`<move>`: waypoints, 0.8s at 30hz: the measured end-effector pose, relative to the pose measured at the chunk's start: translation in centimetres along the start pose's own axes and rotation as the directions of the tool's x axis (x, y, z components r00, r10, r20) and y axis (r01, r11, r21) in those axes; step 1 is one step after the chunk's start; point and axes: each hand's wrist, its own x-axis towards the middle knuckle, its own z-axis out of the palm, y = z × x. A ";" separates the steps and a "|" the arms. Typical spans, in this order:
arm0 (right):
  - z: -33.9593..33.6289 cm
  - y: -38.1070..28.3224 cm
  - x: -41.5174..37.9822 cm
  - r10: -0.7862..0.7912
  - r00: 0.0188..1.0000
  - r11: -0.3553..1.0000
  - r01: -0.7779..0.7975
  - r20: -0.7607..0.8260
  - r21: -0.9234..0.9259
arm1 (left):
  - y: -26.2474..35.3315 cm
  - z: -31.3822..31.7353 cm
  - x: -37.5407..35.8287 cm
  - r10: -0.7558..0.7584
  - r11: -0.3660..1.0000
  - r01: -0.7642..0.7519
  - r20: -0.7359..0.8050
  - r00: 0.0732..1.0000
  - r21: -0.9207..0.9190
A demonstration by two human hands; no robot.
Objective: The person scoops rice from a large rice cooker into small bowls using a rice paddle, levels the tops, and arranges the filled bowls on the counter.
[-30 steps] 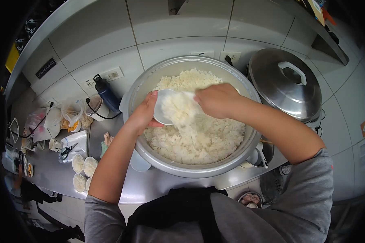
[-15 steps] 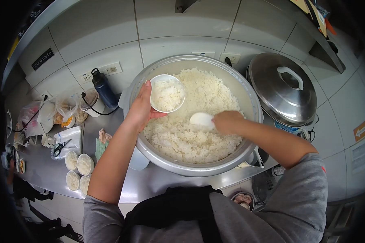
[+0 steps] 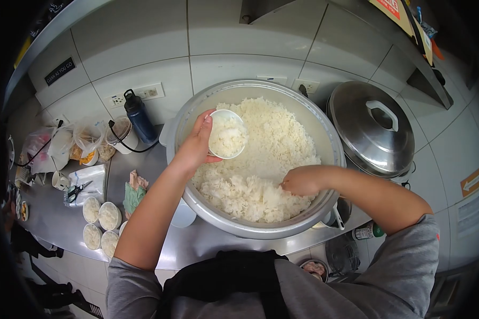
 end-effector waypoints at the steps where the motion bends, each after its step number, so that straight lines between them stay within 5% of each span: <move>1: -1.9 0.2 -0.1 0.048 0.985 0.995 -0.062 0.166 0.077 | 0.0 0.0 0.0 0.002 1.000 -0.003 0.008 1.000 0.018; 2: -3.6 0.2 -0.4 0.082 0.940 0.980 -0.136 0.331 0.143 | 0.0 0.1 0.0 0.005 0.999 -0.005 0.018 1.000 0.036; 3: -5.1 -0.2 -1.1 0.085 0.940 0.980 -0.139 0.330 0.142 | -0.2 0.0 0.1 0.007 0.999 -0.008 0.019 1.000 0.034; 5: -7.5 -1.4 -2.6 0.127 0.992 0.922 -0.119 0.004 0.369 | -0.5 -0.2 0.5 -0.032 0.999 0.030 0.058 0.998 0.029; 6: -7.9 -1.5 -2.5 0.128 0.992 0.923 -0.119 -0.001 0.366 | -0.2 0.0 0.3 -0.025 0.999 0.023 0.057 0.998 0.029; 7: -8.3 -1.6 -2.3 0.111 0.962 0.952 -0.030 -0.249 0.306 | 0.0 0.2 -0.1 -0.029 0.999 0.029 0.022 0.999 0.028; 8: -8.6 -1.8 -1.9 0.072 0.874 0.974 0.042 -0.480 0.223 | 0.3 0.3 -0.3 -0.034 0.999 0.035 -0.014 0.999 0.026; 12: -4.3 -3.5 2.2 0.134 0.697 0.991 -0.105 -0.704 0.084 | -0.3 -0.2 0.8 -0.182 0.975 0.189 0.071 0.981 -0.119; 14: -1.3 -3.2 4.4 -0.087 0.476 0.981 -0.112 -0.875 -0.158 | -0.7 -0.4 1.0 -0.209 0.962 0.217 0.065 0.976 -0.169; 21: -3.0 -3.2 2.1 -0.149 0.512 0.967 -0.102 -0.846 -0.232 | -0.6 -0.7 1.4 -0.236 0.939 0.258 0.116 0.965 -0.228; 23: -3.9 -1.8 2.1 -0.164 0.339 0.985 0.101 -0.927 -0.137 | -0.8 -0.5 1.3 -0.182 0.958 0.190 0.059 0.982 -0.214; 24: -4.4 -1.8 1.8 -0.162 0.345 0.986 0.104 -0.925 -0.133 | -0.7 -0.5 1.0 -0.190 0.956 0.198 0.059 0.980 -0.215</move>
